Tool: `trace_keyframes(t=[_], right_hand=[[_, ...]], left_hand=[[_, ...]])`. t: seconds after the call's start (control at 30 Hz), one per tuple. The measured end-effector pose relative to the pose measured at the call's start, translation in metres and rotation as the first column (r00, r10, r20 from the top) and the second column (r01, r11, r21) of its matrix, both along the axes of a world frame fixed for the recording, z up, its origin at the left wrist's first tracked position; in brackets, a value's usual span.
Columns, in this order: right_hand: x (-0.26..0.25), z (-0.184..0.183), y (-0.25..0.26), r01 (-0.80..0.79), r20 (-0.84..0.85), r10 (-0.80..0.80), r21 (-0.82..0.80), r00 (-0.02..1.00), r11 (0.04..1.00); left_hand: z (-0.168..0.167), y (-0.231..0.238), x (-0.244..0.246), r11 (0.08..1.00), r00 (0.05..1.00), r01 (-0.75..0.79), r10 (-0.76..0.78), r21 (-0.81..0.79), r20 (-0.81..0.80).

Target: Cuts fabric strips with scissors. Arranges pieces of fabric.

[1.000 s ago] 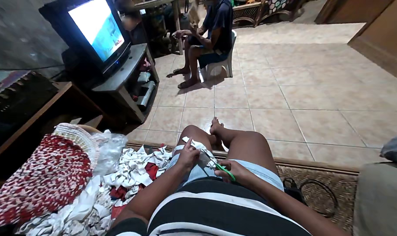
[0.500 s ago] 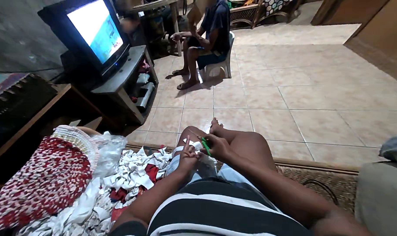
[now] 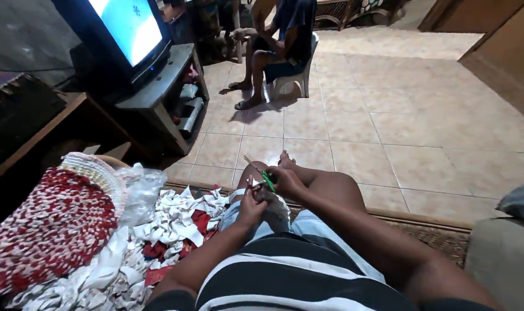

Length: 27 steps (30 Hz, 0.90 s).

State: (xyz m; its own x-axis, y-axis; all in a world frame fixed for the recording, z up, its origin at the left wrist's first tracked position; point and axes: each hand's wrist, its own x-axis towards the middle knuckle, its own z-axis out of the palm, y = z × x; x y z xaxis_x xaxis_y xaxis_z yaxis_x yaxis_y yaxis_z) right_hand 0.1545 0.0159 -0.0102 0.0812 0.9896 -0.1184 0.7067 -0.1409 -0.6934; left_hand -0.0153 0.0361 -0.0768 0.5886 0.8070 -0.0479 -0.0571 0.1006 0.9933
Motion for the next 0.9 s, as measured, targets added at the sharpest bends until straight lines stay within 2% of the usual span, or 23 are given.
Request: trace_keyframes(t=[0.17, 0.43, 0.53, 0.63, 0.7, 0.8, 0.9], right_hand=[[0.013, 0.000, 0.015, -0.104, -0.092, 0.105, 0.016, 0.990, 0.994], [0.013, 0.021, 0.026, -0.208, -0.033, 0.206, -0.108, 0.978, 0.972], [0.012, 0.021, 0.028, -0.158, -0.009, 0.158, -0.147, 0.987, 0.976], [0.016, 0.003, 0.026, -0.050, -0.014, 0.049, -0.121, 0.999, 0.991], [0.020, -0.015, 0.021, 0.026, -0.100, -0.031, -0.054, 0.994, 0.998], [0.014, -0.016, 0.006, 0.166, -0.389, -0.146, 0.017, 0.910, 0.986], [0.007, -0.004, -0.001, 0.210, -0.590, -0.127, 0.074, 0.797, 0.975]], left_hand=[[0.005, 0.002, -0.005, 0.995, 0.998, 0.006, 0.000, -0.100, 0.059], [0.020, 0.002, -0.021, 0.963, 0.998, 0.057, -0.063, -0.262, -0.014], [0.018, 0.001, -0.026, 0.958, 0.993, 0.110, -0.115, -0.264, -0.003], [0.019, 0.001, -0.029, 0.939, 0.988, 0.151, -0.157, -0.308, 0.006], [0.022, 0.000, -0.030, 0.899, 0.984, 0.172, -0.173, -0.403, 0.033], [0.029, 0.000, -0.032, 0.810, 0.970, 0.233, -0.232, -0.538, 0.069], [0.042, 0.000, -0.034, 0.792, 0.954, 0.300, -0.248, -0.532, 0.169]])
